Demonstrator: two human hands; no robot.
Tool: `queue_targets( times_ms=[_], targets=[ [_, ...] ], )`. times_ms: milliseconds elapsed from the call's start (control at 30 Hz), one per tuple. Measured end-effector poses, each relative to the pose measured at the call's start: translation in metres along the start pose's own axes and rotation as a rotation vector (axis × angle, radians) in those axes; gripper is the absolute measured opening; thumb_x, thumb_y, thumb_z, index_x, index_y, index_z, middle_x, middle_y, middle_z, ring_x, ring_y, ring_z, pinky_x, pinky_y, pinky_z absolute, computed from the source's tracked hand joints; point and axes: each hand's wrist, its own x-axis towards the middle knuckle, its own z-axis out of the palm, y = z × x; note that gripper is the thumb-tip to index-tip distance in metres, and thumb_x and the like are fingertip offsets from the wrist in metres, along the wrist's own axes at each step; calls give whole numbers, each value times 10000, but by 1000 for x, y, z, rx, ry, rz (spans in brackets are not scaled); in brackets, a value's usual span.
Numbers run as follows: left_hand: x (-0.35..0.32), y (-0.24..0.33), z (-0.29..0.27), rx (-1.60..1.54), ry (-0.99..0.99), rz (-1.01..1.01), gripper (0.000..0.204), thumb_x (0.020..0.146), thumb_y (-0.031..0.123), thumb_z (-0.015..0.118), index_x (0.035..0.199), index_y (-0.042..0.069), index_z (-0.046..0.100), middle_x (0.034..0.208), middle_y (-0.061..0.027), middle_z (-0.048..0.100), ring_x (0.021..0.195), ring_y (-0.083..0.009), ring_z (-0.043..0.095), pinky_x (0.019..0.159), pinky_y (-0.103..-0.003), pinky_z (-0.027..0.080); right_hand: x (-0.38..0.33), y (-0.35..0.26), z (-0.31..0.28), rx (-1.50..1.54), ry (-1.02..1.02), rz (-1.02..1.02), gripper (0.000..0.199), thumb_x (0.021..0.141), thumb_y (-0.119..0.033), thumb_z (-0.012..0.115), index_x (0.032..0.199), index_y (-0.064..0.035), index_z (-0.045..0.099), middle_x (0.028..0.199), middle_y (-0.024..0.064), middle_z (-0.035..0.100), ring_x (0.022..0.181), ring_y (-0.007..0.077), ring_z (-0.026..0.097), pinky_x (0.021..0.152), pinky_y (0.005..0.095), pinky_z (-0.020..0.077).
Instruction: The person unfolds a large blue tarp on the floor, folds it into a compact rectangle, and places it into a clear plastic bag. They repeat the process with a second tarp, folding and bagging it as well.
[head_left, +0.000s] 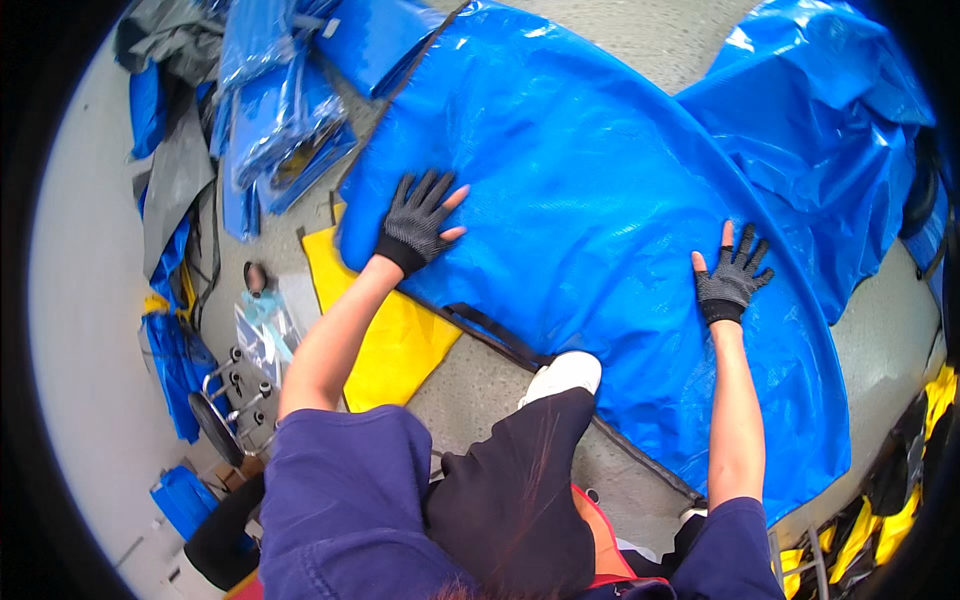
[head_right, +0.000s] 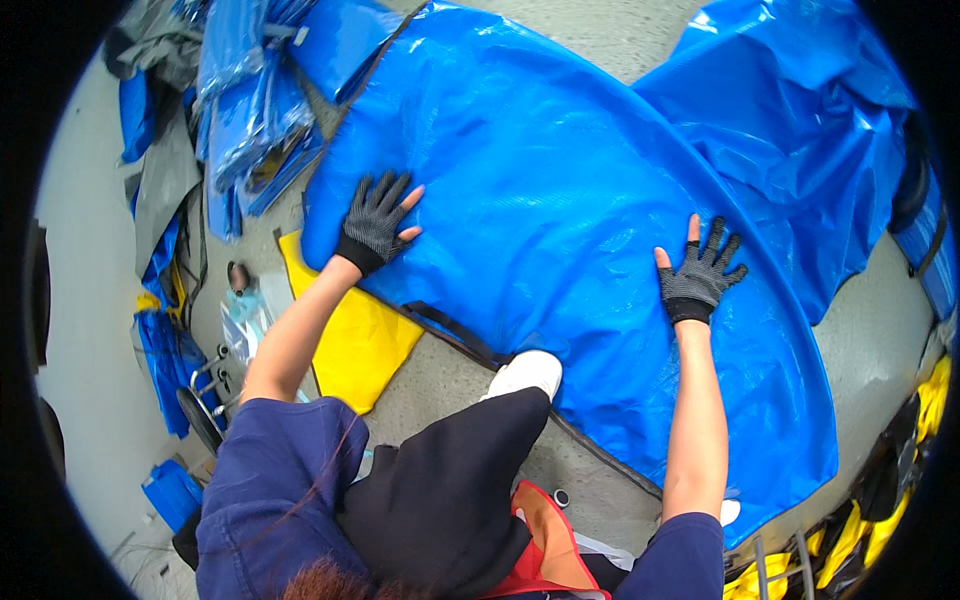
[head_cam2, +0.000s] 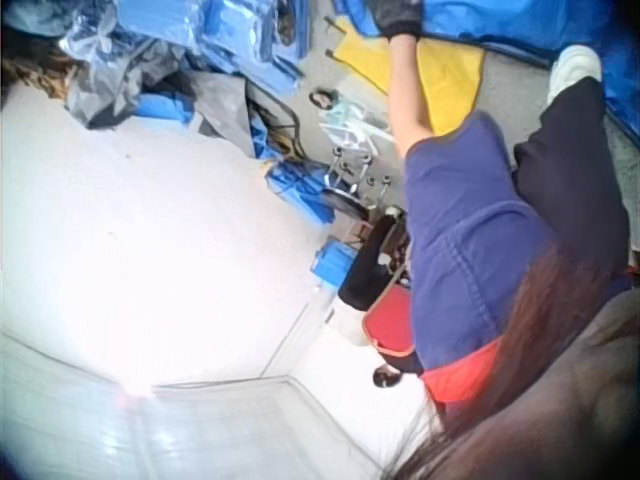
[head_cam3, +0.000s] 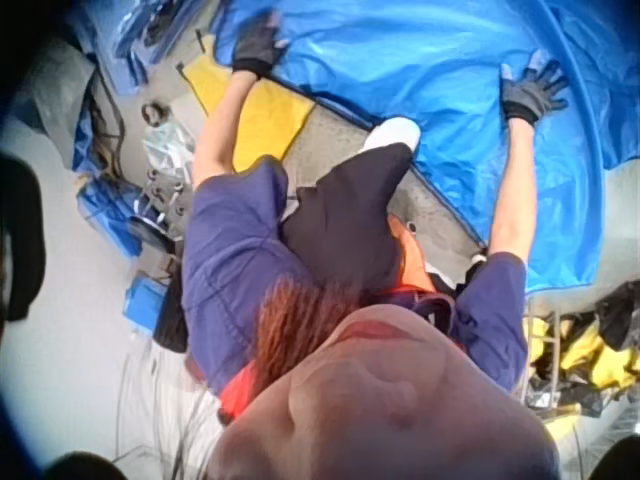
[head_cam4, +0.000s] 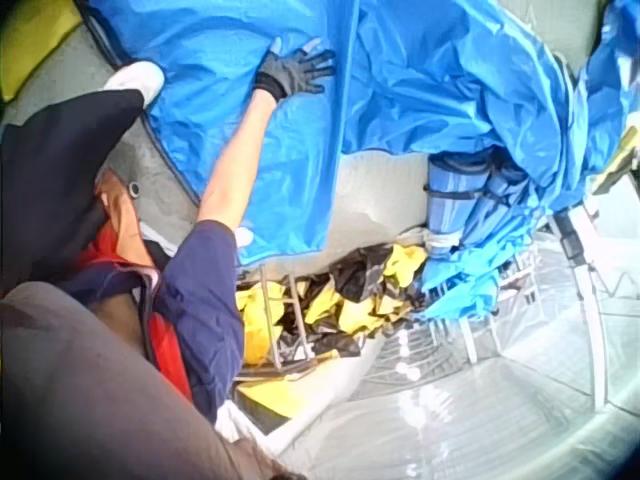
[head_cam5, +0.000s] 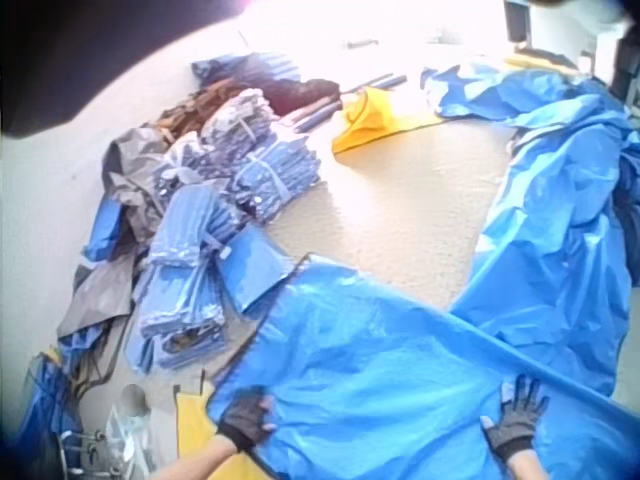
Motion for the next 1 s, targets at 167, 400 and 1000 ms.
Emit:
queue_targets(
  times_ms=[167,400,1000],
  targets=[
    [-96,-22,63,273,316,-716,795,826,530,533,1428,71,290,1436,-196,336,1323,-398,295,1085,-538,171,11,2,-3,-145,-343,44,834,816,-690,429,1482,-279,141,1549,110,61,1400,406,81,995,697,172],
    [-103,11,111,-1693,884,-1346,822,739,428,752,1305,-55,402,1218,-166,535,1084,-308,528,936,-399,434,-69,-18,-31,424,45,-176,795,822,-558,542,1447,-136,288,1471,238,249,1328,454,263,1023,610,222],
    [-58,-27,21,-1764,731,-580,668,915,476,514,1363,3,371,1347,-137,458,1201,-270,455,1024,-355,359,-304,-52,-25,389,-131,-139,756,673,-291,719,1368,-271,420,1393,187,388,1280,418,349,1017,596,255]
  ],
)
